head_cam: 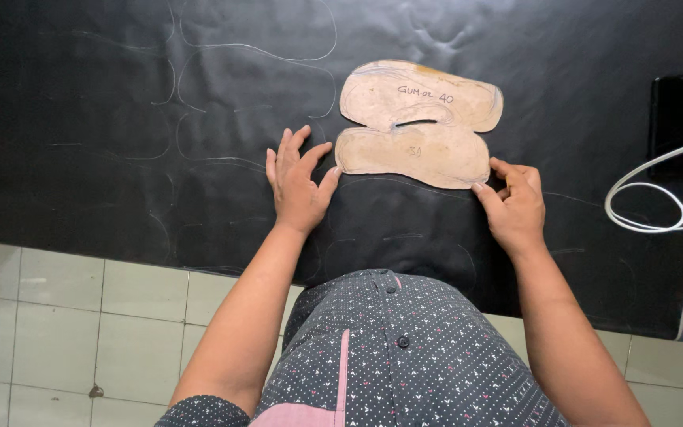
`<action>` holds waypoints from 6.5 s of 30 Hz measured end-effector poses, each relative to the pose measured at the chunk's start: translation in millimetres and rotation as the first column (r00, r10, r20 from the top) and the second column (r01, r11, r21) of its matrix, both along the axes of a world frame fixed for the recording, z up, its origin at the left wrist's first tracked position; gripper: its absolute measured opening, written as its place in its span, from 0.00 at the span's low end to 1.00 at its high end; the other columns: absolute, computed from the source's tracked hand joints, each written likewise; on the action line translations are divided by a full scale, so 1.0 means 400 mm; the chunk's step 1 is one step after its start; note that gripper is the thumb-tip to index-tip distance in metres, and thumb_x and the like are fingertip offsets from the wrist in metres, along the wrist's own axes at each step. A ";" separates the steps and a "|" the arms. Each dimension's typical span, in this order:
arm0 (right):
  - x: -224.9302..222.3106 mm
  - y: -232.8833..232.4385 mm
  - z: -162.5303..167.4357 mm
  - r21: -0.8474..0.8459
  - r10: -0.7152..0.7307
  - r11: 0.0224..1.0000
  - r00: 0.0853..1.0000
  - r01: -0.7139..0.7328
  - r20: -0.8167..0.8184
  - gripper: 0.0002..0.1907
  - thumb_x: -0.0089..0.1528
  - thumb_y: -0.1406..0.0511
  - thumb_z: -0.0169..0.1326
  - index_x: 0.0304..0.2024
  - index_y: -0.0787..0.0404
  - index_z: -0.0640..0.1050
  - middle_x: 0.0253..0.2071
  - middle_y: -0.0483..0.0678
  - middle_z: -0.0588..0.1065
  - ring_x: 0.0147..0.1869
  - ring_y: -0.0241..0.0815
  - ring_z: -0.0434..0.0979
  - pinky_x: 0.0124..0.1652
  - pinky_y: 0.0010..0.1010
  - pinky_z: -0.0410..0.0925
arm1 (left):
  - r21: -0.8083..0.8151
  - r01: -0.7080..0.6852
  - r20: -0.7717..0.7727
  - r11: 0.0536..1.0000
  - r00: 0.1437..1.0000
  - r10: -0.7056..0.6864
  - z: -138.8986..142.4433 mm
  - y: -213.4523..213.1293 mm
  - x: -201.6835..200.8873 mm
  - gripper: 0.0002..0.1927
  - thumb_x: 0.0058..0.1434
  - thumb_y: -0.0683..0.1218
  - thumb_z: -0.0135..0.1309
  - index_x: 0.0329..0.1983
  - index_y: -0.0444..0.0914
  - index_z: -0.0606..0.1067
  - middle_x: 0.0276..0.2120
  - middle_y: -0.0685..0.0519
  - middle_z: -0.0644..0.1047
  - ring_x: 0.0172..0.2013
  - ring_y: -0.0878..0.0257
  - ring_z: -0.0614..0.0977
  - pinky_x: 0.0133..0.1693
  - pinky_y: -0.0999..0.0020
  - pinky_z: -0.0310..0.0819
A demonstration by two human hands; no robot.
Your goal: The person holds a cardboard shoe pattern labeled 'Gum ol 40' on a black sheet and traces around its edge with a pen, repositioning the pattern and pressing it flat as they draw the outline onto the material below.
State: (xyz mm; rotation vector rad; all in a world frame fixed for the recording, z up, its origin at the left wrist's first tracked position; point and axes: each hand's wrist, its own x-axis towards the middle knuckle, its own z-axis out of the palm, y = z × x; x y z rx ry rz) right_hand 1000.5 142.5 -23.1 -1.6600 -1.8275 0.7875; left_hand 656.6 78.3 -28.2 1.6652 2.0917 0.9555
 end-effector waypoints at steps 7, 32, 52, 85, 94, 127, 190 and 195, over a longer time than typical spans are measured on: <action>-0.002 0.000 0.000 0.014 -0.008 1.000 1.000 0.008 0.015 0.23 0.60 0.63 0.66 0.58 0.58 0.80 0.50 0.47 0.71 0.34 0.33 0.71 0.43 0.28 0.69 | 0.001 -0.010 -0.018 1.000 1.000 0.010 -0.002 0.002 0.003 0.19 0.59 0.53 0.63 0.54 0.48 0.81 0.69 0.49 0.66 0.74 0.46 0.58 0.71 0.38 0.38; 0.000 0.002 -0.005 0.043 0.027 0.999 0.999 -0.029 0.045 0.23 0.60 0.63 0.67 0.58 0.59 0.81 0.47 0.47 0.70 0.33 0.33 0.70 0.40 0.26 0.68 | -0.019 0.007 -0.008 1.000 1.000 -0.007 0.012 0.006 0.005 0.18 0.59 0.53 0.63 0.52 0.48 0.81 0.69 0.49 0.65 0.74 0.46 0.56 0.71 0.37 0.35; -0.181 0.096 0.142 0.223 0.257 0.939 0.965 -0.262 0.048 0.09 0.69 0.62 0.55 0.45 0.59 0.82 0.42 0.54 0.75 0.48 0.51 0.78 0.48 0.38 0.70 | -0.253 0.447 -0.454 0.858 0.728 -0.514 0.057 0.067 0.284 0.35 0.55 0.54 0.58 0.62 0.30 0.71 0.67 0.32 0.62 0.62 0.31 0.65 0.60 0.40 0.64; -0.464 0.250 0.128 0.059 0.622 0.744 0.722 -0.666 0.302 0.07 0.67 0.61 0.54 0.40 0.57 0.80 0.37 0.54 0.78 0.42 0.60 0.77 0.40 0.48 0.69 | -0.238 0.536 -0.247 0.810 0.773 -0.584 0.084 0.068 0.237 0.39 0.48 0.51 0.65 0.63 0.31 0.69 0.63 0.37 0.64 0.60 0.38 0.67 0.61 0.48 0.64; -0.527 0.368 0.095 0.203 0.555 0.772 0.794 -0.603 0.248 0.08 0.68 0.62 0.55 0.43 0.60 0.79 0.39 0.54 0.79 0.45 0.60 0.77 0.43 0.47 0.69 | -0.294 0.535 -0.270 0.792 0.748 -0.606 0.105 0.078 0.229 0.40 0.48 0.50 0.66 0.64 0.31 0.68 0.67 0.36 0.61 0.60 0.39 0.68 0.61 0.52 0.66; -0.060 0.151 0.128 0.225 0.199 0.942 0.953 -0.251 0.230 0.09 0.70 0.63 0.57 0.44 0.62 0.81 0.42 0.54 0.79 0.45 0.56 0.80 0.46 0.41 0.72 | -0.358 0.563 -0.323 0.745 0.674 -0.665 0.127 0.087 0.222 0.41 0.52 0.55 0.65 0.66 0.35 0.68 0.69 0.35 0.59 0.62 0.34 0.66 0.61 0.49 0.65; -0.202 0.179 0.126 0.224 0.195 0.947 0.968 -0.228 0.161 0.09 0.70 0.64 0.56 0.41 0.63 0.81 0.37 0.54 0.80 0.40 0.52 0.81 0.42 0.37 0.72 | 0.149 0.509 0.010 0.848 0.856 -0.517 0.079 0.136 0.110 0.09 0.56 0.42 0.60 0.40 0.40 0.79 0.53 0.56 0.79 0.53 0.57 0.79 0.55 0.60 0.74; -0.202 0.170 0.121 0.154 0.276 0.952 0.959 -0.265 -0.056 0.09 0.69 0.63 0.57 0.45 0.63 0.81 0.40 0.54 0.81 0.41 0.47 0.83 0.43 0.33 0.73 | 0.146 0.508 0.020 0.849 0.856 -0.516 0.082 0.136 0.110 0.09 0.56 0.42 0.60 0.41 0.40 0.79 0.53 0.56 0.78 0.53 0.57 0.79 0.56 0.61 0.74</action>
